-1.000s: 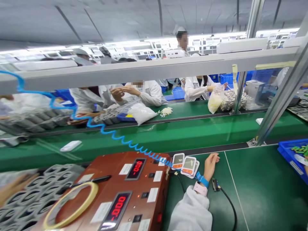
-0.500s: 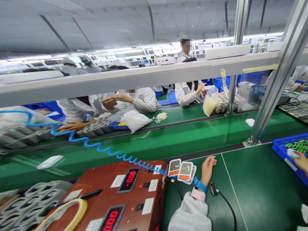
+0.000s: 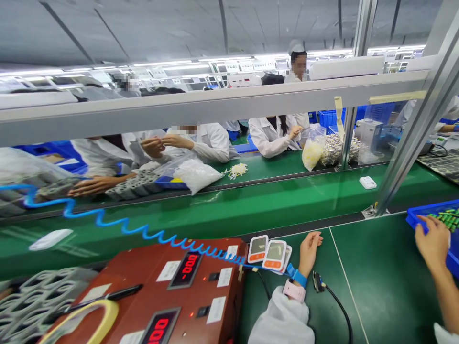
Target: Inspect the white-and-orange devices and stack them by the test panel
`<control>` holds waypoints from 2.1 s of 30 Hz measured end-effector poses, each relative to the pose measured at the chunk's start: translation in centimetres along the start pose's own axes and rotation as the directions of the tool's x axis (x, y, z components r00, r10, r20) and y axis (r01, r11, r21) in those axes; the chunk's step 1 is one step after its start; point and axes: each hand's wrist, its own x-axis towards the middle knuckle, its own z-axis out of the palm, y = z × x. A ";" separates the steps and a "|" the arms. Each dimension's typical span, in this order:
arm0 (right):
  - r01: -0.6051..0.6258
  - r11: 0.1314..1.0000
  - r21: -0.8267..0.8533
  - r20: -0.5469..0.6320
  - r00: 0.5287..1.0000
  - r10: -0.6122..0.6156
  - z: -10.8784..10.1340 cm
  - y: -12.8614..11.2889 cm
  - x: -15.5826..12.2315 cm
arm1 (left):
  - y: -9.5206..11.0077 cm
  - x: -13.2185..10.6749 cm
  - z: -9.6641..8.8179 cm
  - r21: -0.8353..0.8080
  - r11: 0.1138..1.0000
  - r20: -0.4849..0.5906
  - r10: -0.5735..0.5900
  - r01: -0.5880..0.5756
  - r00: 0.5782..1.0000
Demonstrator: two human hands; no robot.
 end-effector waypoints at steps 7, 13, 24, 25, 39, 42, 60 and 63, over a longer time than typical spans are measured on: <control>-0.480 0.623 0.617 0.444 0.867 0.228 10.8 -10.1 -10.2 | -0.2 0.1 0.0 -0.001 1.000 0.000 -0.011 0.011 1.000; -0.577 0.442 0.687 0.504 0.816 0.283 14.7 -14.9 -15.0 | 0.1 -0.2 -0.2 0.013 1.000 0.013 -0.026 0.025 1.000; -0.737 0.196 0.647 0.726 0.674 0.138 14.7 -15.5 -14.5 | -1.5 0.2 -0.4 0.025 0.999 0.010 -0.026 0.026 1.000; -0.740 0.196 0.644 0.731 0.670 0.130 14.7 -15.7 -14.5 | -1.4 0.2 -0.4 0.025 0.999 0.009 -0.021 0.021 1.000; -0.676 0.350 0.648 0.718 0.696 0.015 15.1 -15.3 -15.7 | 0.1 -0.1 -0.5 0.168 0.982 0.060 0.073 -0.082 0.996; -0.680 0.358 0.639 0.727 0.686 0.005 15.3 -14.9 -15.7 | -0.7 0.0 -0.5 0.163 0.980 0.055 0.105 -0.113 0.993; -0.647 0.417 0.638 0.710 0.705 0.008 14.9 -14.8 -15.5 | -1.2 0.0 -0.4 0.072 0.993 0.062 0.094 -0.098 0.994; -0.622 0.438 0.649 0.687 0.727 0.015 14.6 -15.2 -15.5 | -1.5 0.0 -0.5 0.069 0.994 0.063 0.081 -0.086 0.995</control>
